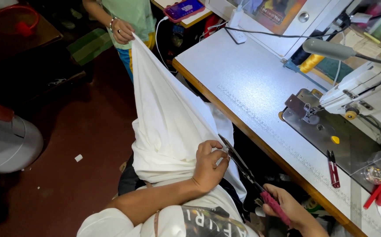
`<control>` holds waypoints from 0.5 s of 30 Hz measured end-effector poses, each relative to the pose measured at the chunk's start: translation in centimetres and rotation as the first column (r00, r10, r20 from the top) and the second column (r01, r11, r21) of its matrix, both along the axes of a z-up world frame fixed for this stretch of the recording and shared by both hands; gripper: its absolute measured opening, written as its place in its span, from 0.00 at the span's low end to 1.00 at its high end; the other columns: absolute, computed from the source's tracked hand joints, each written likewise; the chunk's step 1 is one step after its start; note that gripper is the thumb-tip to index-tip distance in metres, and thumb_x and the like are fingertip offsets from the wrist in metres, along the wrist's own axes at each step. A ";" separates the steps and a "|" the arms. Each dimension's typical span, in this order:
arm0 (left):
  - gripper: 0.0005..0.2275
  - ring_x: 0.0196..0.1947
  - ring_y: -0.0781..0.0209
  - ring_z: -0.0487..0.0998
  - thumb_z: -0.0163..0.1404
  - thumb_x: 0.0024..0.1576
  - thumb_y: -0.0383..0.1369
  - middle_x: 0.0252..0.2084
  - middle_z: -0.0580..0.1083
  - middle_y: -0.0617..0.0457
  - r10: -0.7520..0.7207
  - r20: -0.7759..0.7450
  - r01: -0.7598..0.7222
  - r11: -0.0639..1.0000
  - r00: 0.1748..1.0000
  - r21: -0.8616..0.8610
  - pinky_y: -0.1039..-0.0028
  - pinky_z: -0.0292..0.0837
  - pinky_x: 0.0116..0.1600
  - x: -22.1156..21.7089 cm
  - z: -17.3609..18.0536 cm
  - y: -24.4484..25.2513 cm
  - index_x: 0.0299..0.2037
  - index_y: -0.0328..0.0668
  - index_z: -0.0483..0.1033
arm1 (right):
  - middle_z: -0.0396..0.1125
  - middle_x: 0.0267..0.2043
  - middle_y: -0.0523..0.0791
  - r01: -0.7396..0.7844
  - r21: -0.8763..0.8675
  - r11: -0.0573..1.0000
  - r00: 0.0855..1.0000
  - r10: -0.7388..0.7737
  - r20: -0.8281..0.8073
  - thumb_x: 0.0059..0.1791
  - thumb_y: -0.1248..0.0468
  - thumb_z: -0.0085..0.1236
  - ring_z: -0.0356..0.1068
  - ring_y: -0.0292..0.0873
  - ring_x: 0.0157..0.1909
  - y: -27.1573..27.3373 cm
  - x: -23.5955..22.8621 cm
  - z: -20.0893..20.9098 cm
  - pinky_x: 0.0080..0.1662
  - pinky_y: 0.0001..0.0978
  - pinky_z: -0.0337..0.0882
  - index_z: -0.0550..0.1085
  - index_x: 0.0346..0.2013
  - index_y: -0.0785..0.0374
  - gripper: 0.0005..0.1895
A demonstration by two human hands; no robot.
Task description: Trimming the edges of a large piece of white fabric using scissors at a sewing workstation.
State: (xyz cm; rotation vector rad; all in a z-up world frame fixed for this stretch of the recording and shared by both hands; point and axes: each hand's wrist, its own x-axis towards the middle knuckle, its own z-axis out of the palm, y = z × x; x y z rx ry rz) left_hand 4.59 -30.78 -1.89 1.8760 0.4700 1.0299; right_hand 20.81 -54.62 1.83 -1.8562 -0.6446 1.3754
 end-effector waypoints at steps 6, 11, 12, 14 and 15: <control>0.03 0.54 0.49 0.67 0.53 0.59 0.28 0.49 0.69 0.52 0.010 0.002 -0.011 1.000 1.000 0.014 0.58 0.62 0.58 -0.1 -0.1 0.2 0.34 0.45 0.79 | 0.63 0.22 0.46 0.070 0.036 0.997 0.998 -0.070 0.001 0.39 0.51 0.75 0.59 0.43 0.22 0.9 -1.3 0.2 0.30 0.33 0.61 0.70 0.27 0.63 0.23; 0.03 0.54 0.48 0.68 0.53 0.58 0.29 0.49 0.69 0.51 0.003 -0.003 -0.003 0.999 1.000 0.034 0.57 0.62 0.59 -0.2 -0.1 0.1 0.34 0.46 0.79 | 0.61 0.22 0.46 0.103 0.039 0.994 0.994 -0.104 0.043 0.40 0.54 0.74 0.58 0.43 0.23 0.6 -1.9 0.4 0.30 0.35 0.59 0.70 0.25 0.63 0.21; 0.03 0.54 0.48 0.68 0.53 0.58 0.29 0.49 0.69 0.51 0.002 -0.006 -0.002 0.999 1.000 0.045 0.56 0.62 0.59 -0.2 -0.2 0.1 0.34 0.46 0.79 | 0.63 0.22 0.48 0.124 0.031 0.992 0.991 -0.125 0.040 0.40 0.59 0.74 0.61 0.45 0.23 0.5 -1.9 0.3 0.31 0.36 0.63 0.71 0.25 0.64 0.18; 0.03 0.53 0.47 0.68 0.53 0.58 0.29 0.48 0.69 0.51 -0.003 -0.003 0.003 0.999 1.000 0.047 0.56 0.62 0.58 -0.4 0.2 0.2 0.34 0.46 0.79 | 0.63 0.22 0.47 0.094 0.056 0.994 0.995 -0.096 0.037 0.41 0.60 0.73 0.60 0.44 0.22 0.5 -1.6 0.2 0.30 0.36 0.64 0.72 0.26 0.65 0.16; 0.03 0.53 0.47 0.68 0.53 0.59 0.28 0.48 0.69 0.52 -0.015 -0.005 0.016 0.999 1.000 0.048 0.56 0.62 0.57 -0.5 0.3 0.1 0.34 0.45 0.78 | 0.63 0.22 0.46 0.071 0.081 0.994 0.997 -0.073 0.030 0.43 0.62 0.72 0.59 0.43 0.22 0.3 -1.6 0.0 0.30 0.35 0.64 0.73 0.26 0.65 0.15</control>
